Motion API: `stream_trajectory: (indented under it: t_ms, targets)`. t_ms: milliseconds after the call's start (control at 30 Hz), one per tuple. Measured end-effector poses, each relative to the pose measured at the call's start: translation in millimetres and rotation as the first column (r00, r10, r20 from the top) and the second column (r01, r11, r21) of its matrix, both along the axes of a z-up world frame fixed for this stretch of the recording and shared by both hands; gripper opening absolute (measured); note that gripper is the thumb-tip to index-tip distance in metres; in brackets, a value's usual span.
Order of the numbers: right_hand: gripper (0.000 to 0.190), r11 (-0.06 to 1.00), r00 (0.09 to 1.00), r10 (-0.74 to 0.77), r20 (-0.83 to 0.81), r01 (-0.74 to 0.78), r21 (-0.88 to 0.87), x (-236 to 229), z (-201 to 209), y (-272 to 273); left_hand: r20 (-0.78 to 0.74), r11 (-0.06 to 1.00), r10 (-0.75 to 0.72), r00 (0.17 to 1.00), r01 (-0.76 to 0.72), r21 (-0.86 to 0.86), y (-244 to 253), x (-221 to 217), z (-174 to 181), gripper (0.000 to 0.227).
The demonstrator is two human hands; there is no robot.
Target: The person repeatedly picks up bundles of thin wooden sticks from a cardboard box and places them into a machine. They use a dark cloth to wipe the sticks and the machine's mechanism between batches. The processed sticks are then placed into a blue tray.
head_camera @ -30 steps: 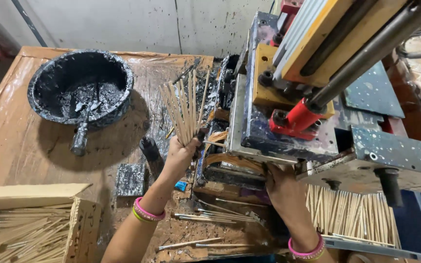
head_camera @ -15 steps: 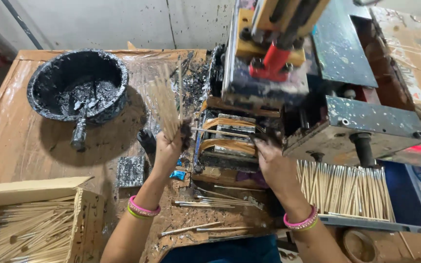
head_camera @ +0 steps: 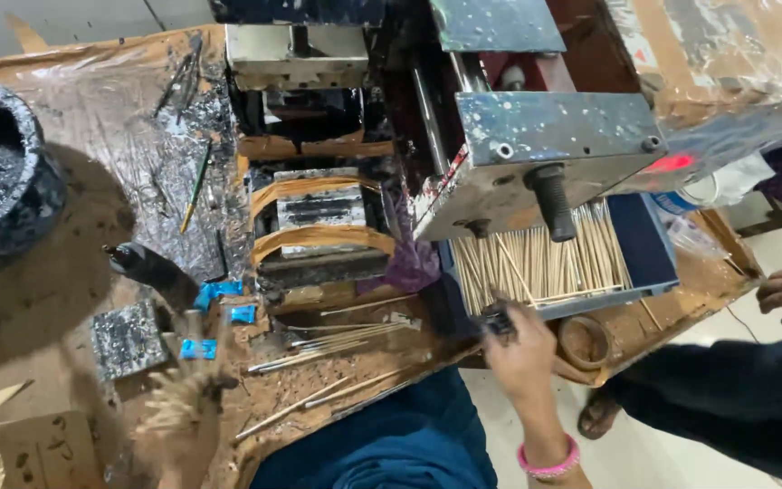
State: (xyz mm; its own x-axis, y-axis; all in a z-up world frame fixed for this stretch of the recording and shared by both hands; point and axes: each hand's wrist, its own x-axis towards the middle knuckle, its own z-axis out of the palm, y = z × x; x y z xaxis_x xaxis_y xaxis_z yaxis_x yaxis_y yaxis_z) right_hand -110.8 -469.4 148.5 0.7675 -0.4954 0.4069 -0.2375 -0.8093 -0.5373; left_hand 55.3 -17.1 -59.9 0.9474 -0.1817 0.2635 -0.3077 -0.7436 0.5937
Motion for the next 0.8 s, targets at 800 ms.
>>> stream_trajectory:
  t_ms: [800]
  targets:
    - [0.028,0.926,0.963,0.246,-0.115,-0.268,-0.265,159.2,52.9,42.1,-0.15,0.34,-0.411,0.899,-0.002,-0.94,-176.4,163.1,181.6,0.025]
